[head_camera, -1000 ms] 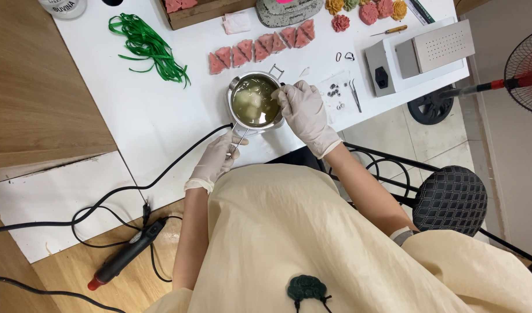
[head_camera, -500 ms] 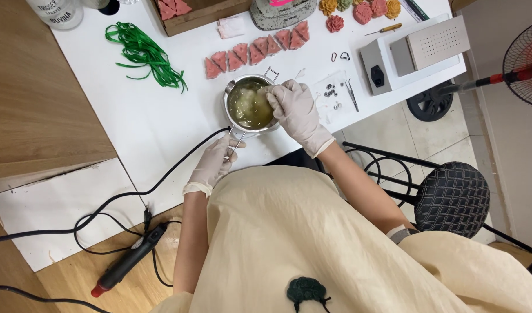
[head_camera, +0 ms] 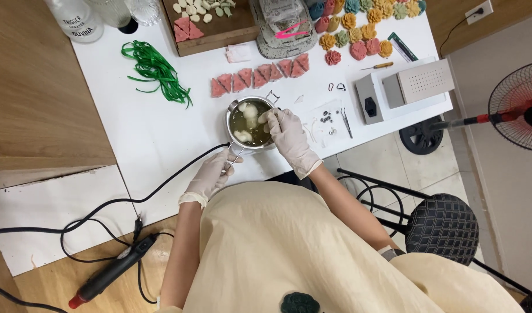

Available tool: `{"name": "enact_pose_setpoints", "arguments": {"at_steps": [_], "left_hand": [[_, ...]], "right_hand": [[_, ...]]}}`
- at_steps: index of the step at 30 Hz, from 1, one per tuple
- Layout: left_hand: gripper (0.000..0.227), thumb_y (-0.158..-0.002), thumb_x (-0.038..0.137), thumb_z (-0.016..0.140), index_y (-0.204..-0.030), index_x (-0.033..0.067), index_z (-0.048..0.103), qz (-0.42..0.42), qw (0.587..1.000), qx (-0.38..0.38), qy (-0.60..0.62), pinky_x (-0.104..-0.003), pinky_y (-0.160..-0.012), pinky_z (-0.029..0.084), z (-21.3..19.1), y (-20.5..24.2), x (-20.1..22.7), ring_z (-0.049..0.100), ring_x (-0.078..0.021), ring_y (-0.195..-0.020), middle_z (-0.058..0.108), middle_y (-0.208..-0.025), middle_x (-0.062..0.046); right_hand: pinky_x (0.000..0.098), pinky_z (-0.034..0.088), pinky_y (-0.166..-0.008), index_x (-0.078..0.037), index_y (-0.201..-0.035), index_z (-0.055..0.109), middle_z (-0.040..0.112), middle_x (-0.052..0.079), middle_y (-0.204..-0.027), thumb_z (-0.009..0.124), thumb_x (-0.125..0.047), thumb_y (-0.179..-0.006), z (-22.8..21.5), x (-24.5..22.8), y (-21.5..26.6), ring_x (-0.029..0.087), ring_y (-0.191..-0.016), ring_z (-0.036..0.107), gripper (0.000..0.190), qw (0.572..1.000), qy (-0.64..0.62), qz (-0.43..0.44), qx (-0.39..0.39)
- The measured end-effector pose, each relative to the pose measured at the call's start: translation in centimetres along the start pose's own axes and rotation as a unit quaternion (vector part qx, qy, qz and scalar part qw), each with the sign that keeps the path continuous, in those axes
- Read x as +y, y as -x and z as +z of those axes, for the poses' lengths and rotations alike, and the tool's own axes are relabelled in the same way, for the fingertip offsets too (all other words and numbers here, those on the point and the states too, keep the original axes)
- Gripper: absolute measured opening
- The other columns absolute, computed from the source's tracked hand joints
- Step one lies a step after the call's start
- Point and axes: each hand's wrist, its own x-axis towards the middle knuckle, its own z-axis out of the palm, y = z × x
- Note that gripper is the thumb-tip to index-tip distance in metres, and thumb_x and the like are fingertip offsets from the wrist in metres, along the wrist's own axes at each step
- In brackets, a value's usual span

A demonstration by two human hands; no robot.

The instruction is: The recorder prepares wax components by heating them with a heat gun and stirring them in a small pot.

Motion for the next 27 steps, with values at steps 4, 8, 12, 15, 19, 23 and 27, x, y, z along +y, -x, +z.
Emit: {"name": "enact_pose_setpoints", "arguments": {"at_steps": [4,8,12,15,19,23,27], "left_hand": [[0.05,-0.107,0.045,0.039,-0.108,0.0042,0.068,0.002,1.0,-0.006,-0.007,-0.025,-0.042,0.019,-0.1,0.1,0.1,0.022,-0.0071,-0.047,0.042,-0.067,0.001],[0.05,-0.106,0.045,0.038,-0.108,0.0052,0.068,0.017,1.0,-0.002,-0.026,-0.026,-0.043,0.018,0.2,0.2,0.3,0.021,-0.0072,-0.047,0.042,-0.068,0.002],[0.05,-0.105,0.043,0.037,-0.11,0.0062,0.07,0.007,0.999,0.006,-0.039,-0.026,-0.044,0.019,0.6,0.3,0.5,0.021,-0.0077,-0.048,0.044,-0.069,0.002],[0.051,-0.105,0.044,0.035,-0.111,0.0068,0.07,0.007,0.999,0.007,-0.044,-0.026,-0.045,0.02,0.6,0.5,0.3,0.022,-0.0078,-0.048,0.044,-0.069,0.001],[0.052,-0.106,0.043,0.034,-0.112,0.0074,0.07,0.01,0.999,0.003,-0.045,-0.026,-0.045,0.021,0.8,0.5,0.4,0.023,-0.0078,-0.049,0.045,-0.07,0.001],[0.051,-0.106,0.044,0.034,-0.112,0.0085,0.07,0.003,0.999,-0.001,-0.039,-0.026,-0.044,0.021,0.8,0.5,0.4,0.024,-0.008,-0.049,0.044,-0.07,0.001],[0.051,-0.107,0.044,0.035,-0.111,0.007,0.07,0.015,0.999,-0.006,-0.034,-0.025,-0.044,0.023,0.6,0.1,0.0,0.024,-0.0083,-0.049,0.046,-0.07,0.0]], "right_hand": [[0.0438,0.046,-0.084,-0.012,-0.095,0.07,0.066,0.002,-0.074,0.052,-0.015,-0.104,-1.4,-0.3,-0.3,0.026,-0.084,0.061,0.021,0.969,0.158,-0.188,0.004],[0.0426,0.043,-0.086,-0.014,-0.094,0.069,0.065,0.002,-0.08,0.053,-0.017,-0.104,-2.1,0.4,-0.3,0.027,-0.089,0.059,0.019,0.944,0.227,-0.238,0.015],[0.0439,0.043,-0.091,-0.015,-0.093,0.068,0.067,-0.001,-0.084,0.054,-0.017,-0.103,-2.4,0.6,0.2,0.025,-0.092,0.059,0.018,0.938,0.209,-0.273,0.041],[0.0441,0.042,-0.091,-0.015,-0.095,0.068,0.069,-0.002,-0.088,0.054,-0.017,-0.103,-2.4,0.6,0.4,0.025,-0.093,0.059,0.017,0.942,0.205,-0.261,0.054],[0.0435,0.042,-0.09,-0.013,-0.104,0.068,0.071,-0.001,-0.094,0.054,-0.02,-0.105,-1.5,1.3,-0.2,0.026,-0.094,0.059,0.015,0.94,0.208,-0.259,0.073],[0.0437,0.043,-0.087,-0.015,-0.104,0.07,0.07,-0.001,-0.087,0.056,-0.02,-0.104,-0.8,2.1,-0.1,0.026,-0.091,0.061,0.015,0.945,0.233,-0.226,0.048],[0.0411,0.047,-0.087,-0.015,-0.101,0.069,0.07,-0.001,-0.081,0.055,-0.019,-0.104,-1.4,1.1,0.7,0.023,-0.086,0.062,0.016,0.959,0.221,-0.175,0.018]]}}
